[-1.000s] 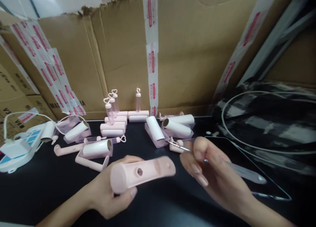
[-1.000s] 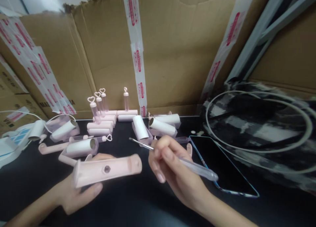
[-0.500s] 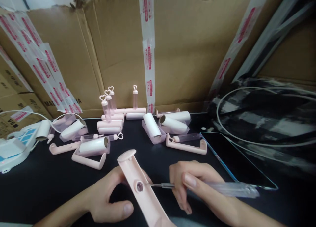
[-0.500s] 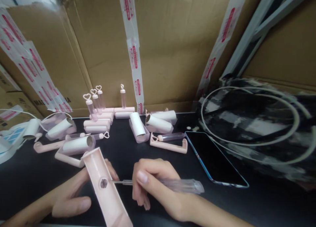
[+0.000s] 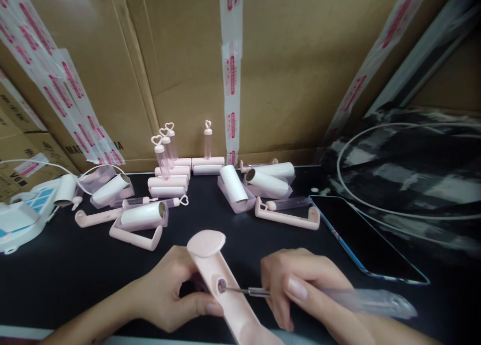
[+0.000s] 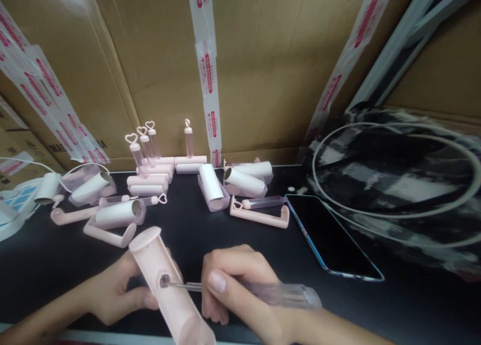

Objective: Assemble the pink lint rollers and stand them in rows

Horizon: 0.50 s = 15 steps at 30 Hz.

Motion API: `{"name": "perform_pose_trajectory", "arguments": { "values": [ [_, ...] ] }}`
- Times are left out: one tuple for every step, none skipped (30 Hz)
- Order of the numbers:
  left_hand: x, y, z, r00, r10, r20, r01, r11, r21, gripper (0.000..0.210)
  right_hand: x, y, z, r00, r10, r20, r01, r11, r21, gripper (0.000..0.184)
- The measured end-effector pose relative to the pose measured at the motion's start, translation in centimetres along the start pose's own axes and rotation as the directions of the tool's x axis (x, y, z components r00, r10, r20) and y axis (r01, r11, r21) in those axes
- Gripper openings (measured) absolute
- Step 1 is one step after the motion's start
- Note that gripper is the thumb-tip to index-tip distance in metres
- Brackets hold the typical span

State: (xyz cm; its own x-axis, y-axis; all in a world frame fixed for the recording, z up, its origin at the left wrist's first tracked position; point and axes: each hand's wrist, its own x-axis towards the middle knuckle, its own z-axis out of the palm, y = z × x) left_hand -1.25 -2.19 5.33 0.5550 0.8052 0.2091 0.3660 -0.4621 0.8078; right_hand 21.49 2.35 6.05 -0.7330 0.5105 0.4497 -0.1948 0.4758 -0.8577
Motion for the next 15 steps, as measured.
{"name": "perform_pose_trajectory", "arguments": {
  "values": [
    [0.0,-0.1,0.0,1.000,0.003,-0.005,-0.003,1.000,0.003,0.025,0.0,-0.1,0.2,1.000,-0.027,-0.011,0.026,0.999,-0.019,0.042],
    [0.1,-0.2,0.1,1.000,0.008,-0.009,-0.008,1.000,0.007,0.025,0.0,-0.3,0.3,0.998,-0.053,-0.022,0.052,0.998,-0.044,0.041],
    [0.1,-0.3,0.1,1.000,0.013,-0.014,-0.012,1.000,0.020,0.025,0.0,-0.3,0.4,0.995,-0.090,-0.033,0.087,0.994,-0.071,0.039],
    [0.2,-0.3,0.1,0.999,0.023,-0.023,-0.022,0.999,0.041,0.025,0.1,-0.4,0.5,0.991,-0.131,-0.030,0.127,0.986,-0.107,0.037],
    [0.2,-0.4,0.2,0.999,0.037,-0.033,-0.035,0.997,0.064,0.024,0.1,-0.3,0.5,0.983,-0.183,-0.019,0.178,0.973,-0.149,0.034],
    [0.3,-0.4,0.2,0.998,0.055,-0.034,-0.052,0.995,0.084,0.023,0.1,-0.3,0.4,0.972,-0.234,0.006,0.230,0.953,-0.198,0.031],
    [0.3,-0.4,0.2,0.997,0.075,-0.027,-0.072,0.993,0.093,0.021,0.2,-0.2,0.3,0.959,-0.280,0.044,0.282,0.927,-0.246,0.028],
    [0.4,-0.4,0.2,0.995,0.100,-0.015,-0.098,0.991,0.089,0.019,0.2,-0.2,0.1,0.943,-0.321,0.081,0.331,0.899,-0.287,0.026],
    [0.4,-0.3,0.2,0.993,0.120,-0.004,-0.119,0.990,0.077,0.019,0.2,-0.2,0.0,0.929,-0.351,0.118,0.370,0.871,-0.322,0.025],
    [0.4,-0.3,0.2,0.991,0.135,0.005,-0.135,0.989,0.065,0.018,0.2,-0.4,-0.1,0.923,-0.353,0.153,0.385,0.850,-0.359,0.024],
    [0.5,-0.3,0.2,0.989,0.146,0.008,-0.146,0.987,0.065,0.018,0.1,-0.5,-0.2,0.924,-0.337,0.180,0.382,0.833,-0.400,0.024],
    [0.5,-0.3,0.2,0.988,0.155,0.005,-0.155,0.985,0.077,0.017,-0.1,-0.8,-0.3,0.931,-0.307,0.198,0.364,0.817,-0.447,0.024],
    [0.5,-0.4,0.3,0.986,0.164,-0.002,-0.163,0.982,0.100,0.017,-0.3,-1.0,-0.3,0.938,-0.278,0.205,0.344,0.798,-0.495,0.024],
    [0.5,-0.6,0.4,0.984,0.175,-0.013,-0.172,0.976,0.131,0.017,-0.7,-1.2,-0.1,0.944,-0.254,0.211,0.329,0.777,-0.537,0.025],
    [0.5,-0.8,0.5,0.982,0.186,-0.032,-0.179,0.971,0.160,0.017,-1.0,-1.3,0.0,0.946,-0.240,0.216,0.322,0.754,-0.572,0.026]
  ]
}}
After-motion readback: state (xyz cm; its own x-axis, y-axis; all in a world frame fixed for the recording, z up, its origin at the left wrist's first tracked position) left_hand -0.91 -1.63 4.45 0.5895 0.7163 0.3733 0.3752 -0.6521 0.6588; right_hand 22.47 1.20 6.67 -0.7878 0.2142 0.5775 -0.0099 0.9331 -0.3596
